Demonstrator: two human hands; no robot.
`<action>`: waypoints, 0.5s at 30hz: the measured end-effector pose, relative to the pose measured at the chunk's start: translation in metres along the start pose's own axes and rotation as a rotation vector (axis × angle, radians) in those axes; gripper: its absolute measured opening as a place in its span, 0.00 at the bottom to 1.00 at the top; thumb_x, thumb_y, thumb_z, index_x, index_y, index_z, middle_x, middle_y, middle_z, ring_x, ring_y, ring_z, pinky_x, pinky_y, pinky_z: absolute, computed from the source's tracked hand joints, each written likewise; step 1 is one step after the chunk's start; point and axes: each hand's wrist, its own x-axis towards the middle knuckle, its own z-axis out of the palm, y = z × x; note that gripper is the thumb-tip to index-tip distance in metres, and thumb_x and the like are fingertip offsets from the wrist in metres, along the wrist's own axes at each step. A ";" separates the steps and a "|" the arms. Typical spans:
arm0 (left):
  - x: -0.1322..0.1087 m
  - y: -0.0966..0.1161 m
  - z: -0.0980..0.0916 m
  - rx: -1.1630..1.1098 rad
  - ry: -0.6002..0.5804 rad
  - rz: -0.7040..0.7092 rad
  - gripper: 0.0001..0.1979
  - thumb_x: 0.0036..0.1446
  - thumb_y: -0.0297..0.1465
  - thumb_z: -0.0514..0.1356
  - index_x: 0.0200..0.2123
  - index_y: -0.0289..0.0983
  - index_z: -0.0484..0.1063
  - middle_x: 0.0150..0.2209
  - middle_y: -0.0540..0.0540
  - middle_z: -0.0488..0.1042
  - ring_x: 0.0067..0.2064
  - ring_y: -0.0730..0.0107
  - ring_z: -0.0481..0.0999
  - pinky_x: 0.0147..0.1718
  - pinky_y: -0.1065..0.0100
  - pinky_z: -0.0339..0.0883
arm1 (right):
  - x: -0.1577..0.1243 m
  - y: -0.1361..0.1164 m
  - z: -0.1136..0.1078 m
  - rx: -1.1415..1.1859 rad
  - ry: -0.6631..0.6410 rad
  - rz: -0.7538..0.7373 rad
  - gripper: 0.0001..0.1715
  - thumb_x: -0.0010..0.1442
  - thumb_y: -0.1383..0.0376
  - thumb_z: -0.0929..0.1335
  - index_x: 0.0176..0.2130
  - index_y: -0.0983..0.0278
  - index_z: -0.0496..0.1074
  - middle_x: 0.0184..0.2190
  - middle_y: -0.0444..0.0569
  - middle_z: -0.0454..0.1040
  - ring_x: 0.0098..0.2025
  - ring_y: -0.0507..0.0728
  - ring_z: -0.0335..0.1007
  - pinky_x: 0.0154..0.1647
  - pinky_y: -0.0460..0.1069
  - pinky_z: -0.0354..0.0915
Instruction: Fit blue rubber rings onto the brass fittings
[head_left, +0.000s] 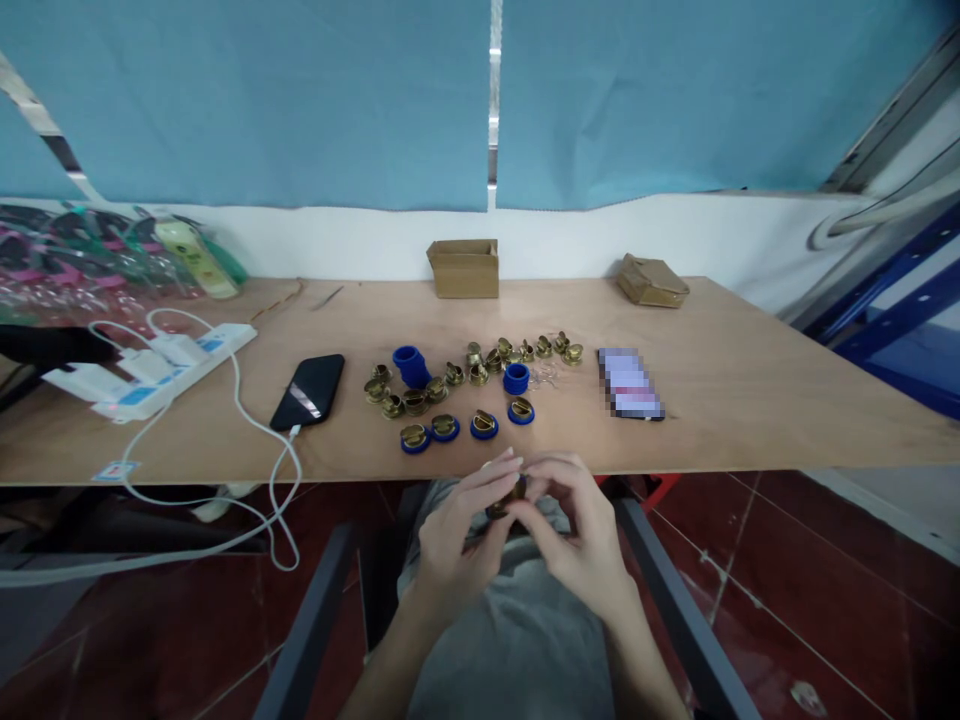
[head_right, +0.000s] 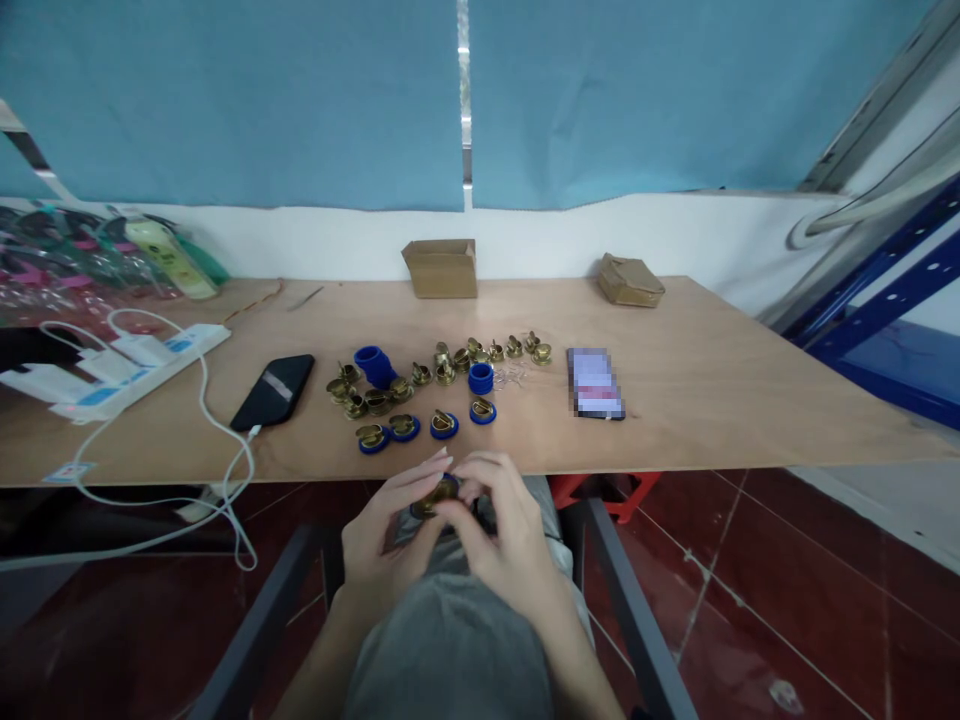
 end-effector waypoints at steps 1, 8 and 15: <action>0.000 0.000 0.001 0.011 0.005 0.009 0.23 0.61 0.17 0.63 0.57 0.41 0.72 0.56 0.42 0.80 0.58 0.57 0.80 0.57 0.54 0.79 | 0.000 0.002 0.001 0.041 0.013 0.040 0.16 0.67 0.70 0.70 0.52 0.56 0.67 0.41 0.46 0.71 0.36 0.54 0.73 0.39 0.50 0.74; -0.003 -0.002 0.005 0.074 -0.023 0.011 0.28 0.61 0.17 0.61 0.61 0.43 0.69 0.57 0.44 0.79 0.57 0.59 0.81 0.56 0.56 0.80 | -0.002 0.006 -0.001 0.104 -0.057 0.152 0.17 0.66 0.71 0.67 0.53 0.57 0.66 0.38 0.45 0.71 0.36 0.53 0.72 0.39 0.48 0.72; -0.004 -0.007 0.007 0.033 -0.135 -0.015 0.23 0.64 0.19 0.60 0.59 0.41 0.67 0.57 0.40 0.78 0.58 0.59 0.79 0.55 0.54 0.79 | 0.003 0.015 -0.005 0.095 -0.072 0.268 0.12 0.63 0.70 0.66 0.47 0.58 0.64 0.30 0.39 0.69 0.28 0.51 0.70 0.32 0.45 0.68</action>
